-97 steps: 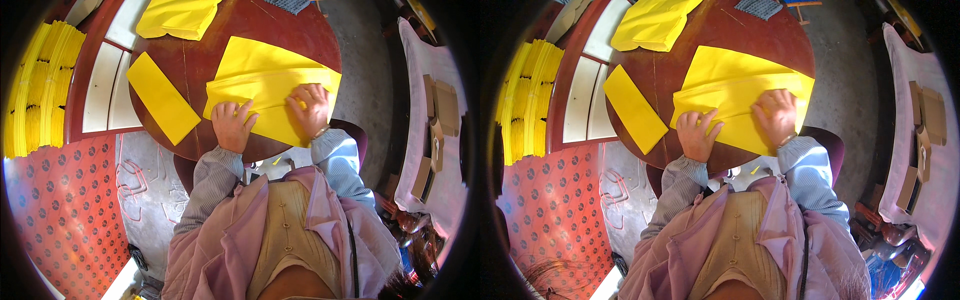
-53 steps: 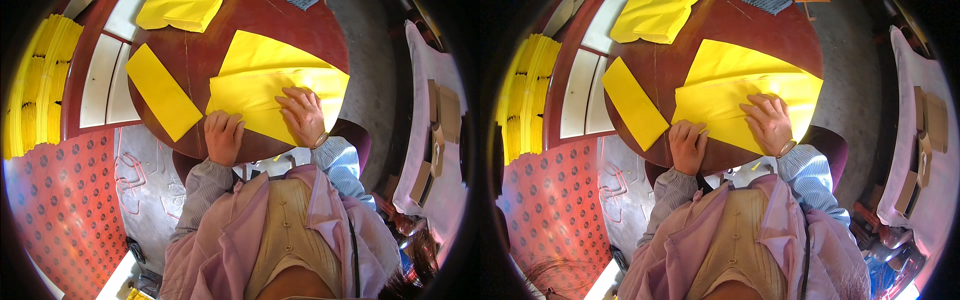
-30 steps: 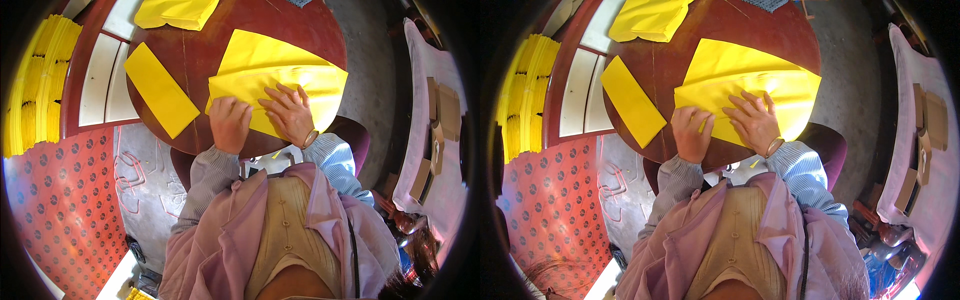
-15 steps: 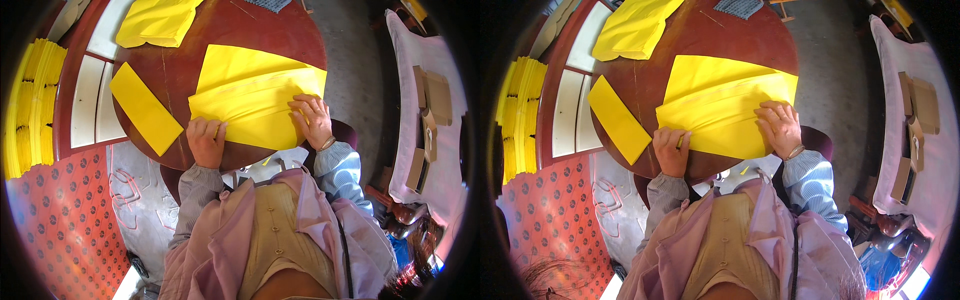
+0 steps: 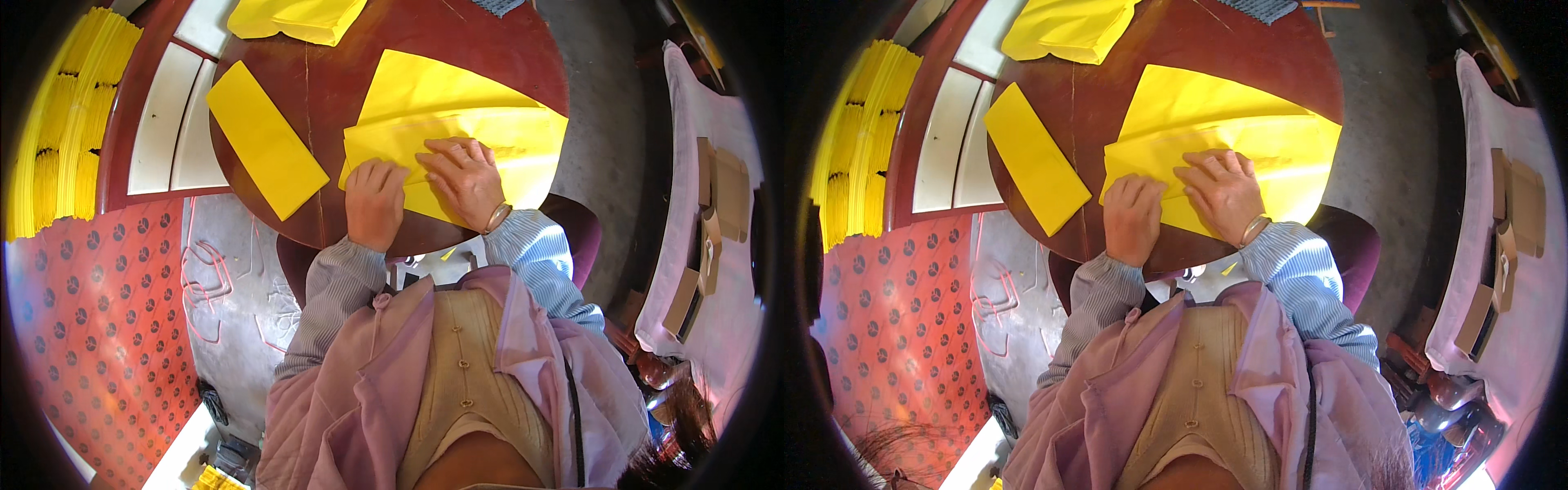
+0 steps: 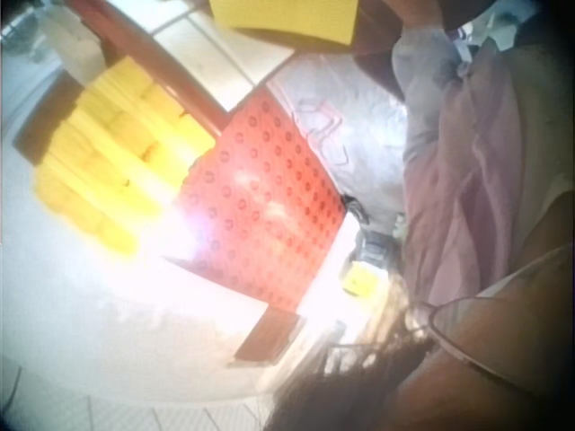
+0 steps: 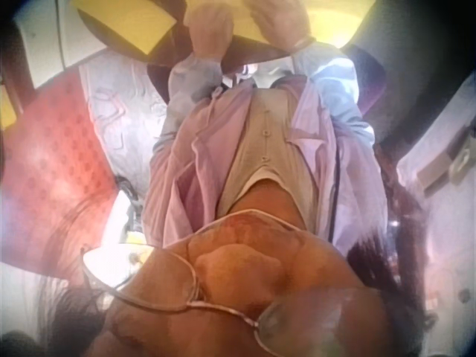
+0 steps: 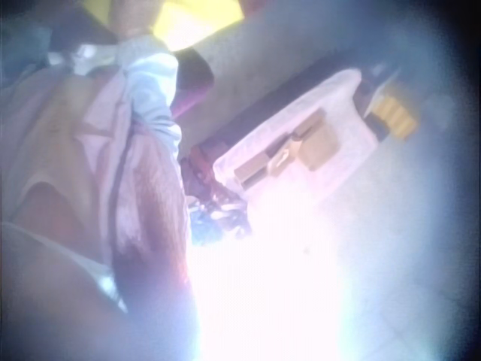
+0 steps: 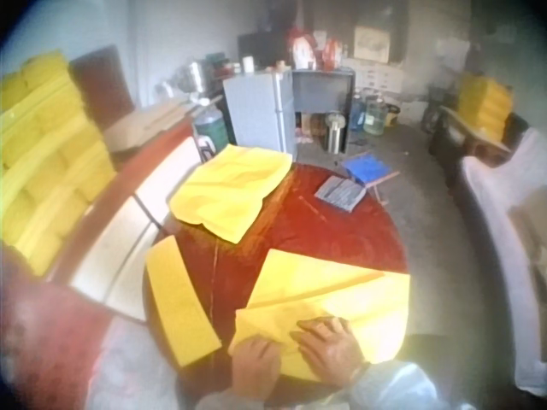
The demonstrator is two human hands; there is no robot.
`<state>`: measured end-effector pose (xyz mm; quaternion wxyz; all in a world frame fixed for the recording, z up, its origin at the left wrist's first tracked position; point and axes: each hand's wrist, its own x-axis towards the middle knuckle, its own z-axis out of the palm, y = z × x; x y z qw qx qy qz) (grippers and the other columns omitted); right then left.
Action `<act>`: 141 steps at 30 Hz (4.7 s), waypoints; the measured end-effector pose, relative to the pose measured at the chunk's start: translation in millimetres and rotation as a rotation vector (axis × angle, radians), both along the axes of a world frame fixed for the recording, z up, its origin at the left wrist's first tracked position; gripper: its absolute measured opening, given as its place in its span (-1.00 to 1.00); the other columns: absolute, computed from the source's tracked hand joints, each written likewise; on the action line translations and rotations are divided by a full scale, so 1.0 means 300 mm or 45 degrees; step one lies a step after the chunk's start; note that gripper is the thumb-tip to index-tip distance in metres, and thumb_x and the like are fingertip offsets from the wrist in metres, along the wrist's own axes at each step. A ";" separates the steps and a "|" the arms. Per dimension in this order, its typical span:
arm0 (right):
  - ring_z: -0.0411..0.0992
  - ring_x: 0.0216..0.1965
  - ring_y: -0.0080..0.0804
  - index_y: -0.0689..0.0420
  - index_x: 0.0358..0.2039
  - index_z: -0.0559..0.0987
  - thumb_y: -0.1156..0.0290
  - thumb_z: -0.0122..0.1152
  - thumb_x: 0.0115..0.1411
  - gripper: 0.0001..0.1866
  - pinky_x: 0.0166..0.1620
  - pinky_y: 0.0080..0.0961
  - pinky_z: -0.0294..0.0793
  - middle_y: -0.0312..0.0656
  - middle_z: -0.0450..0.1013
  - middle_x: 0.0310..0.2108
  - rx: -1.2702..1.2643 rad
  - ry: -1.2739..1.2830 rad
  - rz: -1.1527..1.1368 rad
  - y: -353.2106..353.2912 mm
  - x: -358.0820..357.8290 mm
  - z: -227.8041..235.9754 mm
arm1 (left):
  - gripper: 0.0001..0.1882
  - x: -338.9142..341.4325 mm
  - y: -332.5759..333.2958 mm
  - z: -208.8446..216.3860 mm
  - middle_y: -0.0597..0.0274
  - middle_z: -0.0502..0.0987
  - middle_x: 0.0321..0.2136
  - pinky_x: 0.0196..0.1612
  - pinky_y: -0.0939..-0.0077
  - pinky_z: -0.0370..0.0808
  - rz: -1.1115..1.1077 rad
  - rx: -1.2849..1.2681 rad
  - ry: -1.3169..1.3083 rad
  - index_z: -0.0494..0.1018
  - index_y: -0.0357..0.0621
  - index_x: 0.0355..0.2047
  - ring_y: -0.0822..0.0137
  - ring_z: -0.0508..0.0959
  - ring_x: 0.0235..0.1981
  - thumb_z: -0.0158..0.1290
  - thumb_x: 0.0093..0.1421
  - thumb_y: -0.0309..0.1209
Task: The person folds yellow cloths on a round wooden table. They smooth each fold, stack the folded pieces, and repeat the process with additional cloths. The workspace includes a stack of finished folded cloths and a patterned floor mat nearby.
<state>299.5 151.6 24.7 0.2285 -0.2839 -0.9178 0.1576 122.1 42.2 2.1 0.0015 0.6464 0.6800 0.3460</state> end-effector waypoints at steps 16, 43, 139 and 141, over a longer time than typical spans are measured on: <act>0.43 0.21 -0.16 -0.10 -0.07 0.73 0.31 0.43 0.20 -0.73 0.31 -0.01 0.34 -0.27 0.55 0.12 0.108 -0.071 -0.063 -0.022 0.113 0.026 | -0.66 0.036 -0.042 0.028 0.13 0.56 -0.13 0.16 0.11 0.43 0.005 -0.064 -0.046 0.65 -0.04 -0.04 -0.01 0.52 0.07 0.30 0.14 -0.51; 0.35 0.34 -0.13 -0.16 0.10 0.67 0.21 0.36 0.28 -0.63 0.41 0.10 0.23 -0.31 0.48 0.23 0.027 -0.199 -0.070 -0.025 0.192 0.007 | -0.78 0.034 -0.058 0.016 0.10 0.55 -0.20 0.00 0.09 0.48 0.050 -0.048 -0.131 0.61 -0.12 -0.15 -0.03 0.53 -0.05 0.28 0.17 -0.50; 0.38 0.00 -0.16 -0.03 -0.30 0.76 0.28 0.40 0.17 -0.88 0.05 -0.09 0.37 -0.27 0.55 -0.18 -0.080 -0.411 -0.029 0.682 0.251 0.050 | 0.14 -0.019 0.180 -0.052 -0.34 0.08 0.51 0.58 -0.17 -0.15 0.263 -0.224 0.242 0.10 -0.46 0.48 -0.19 -0.03 0.59 0.18 0.24 0.27; 0.38 0.01 -0.18 -0.01 -0.34 0.74 0.30 0.43 0.16 -0.91 0.05 -0.11 0.37 -0.27 0.56 -0.16 -0.131 -0.529 0.018 0.711 0.238 0.069 | 0.01 -0.010 0.163 -0.019 -0.31 0.12 0.49 0.56 -0.17 -0.10 0.280 -0.174 0.189 0.17 -0.39 0.45 -0.20 0.02 0.57 0.24 0.25 0.11</act>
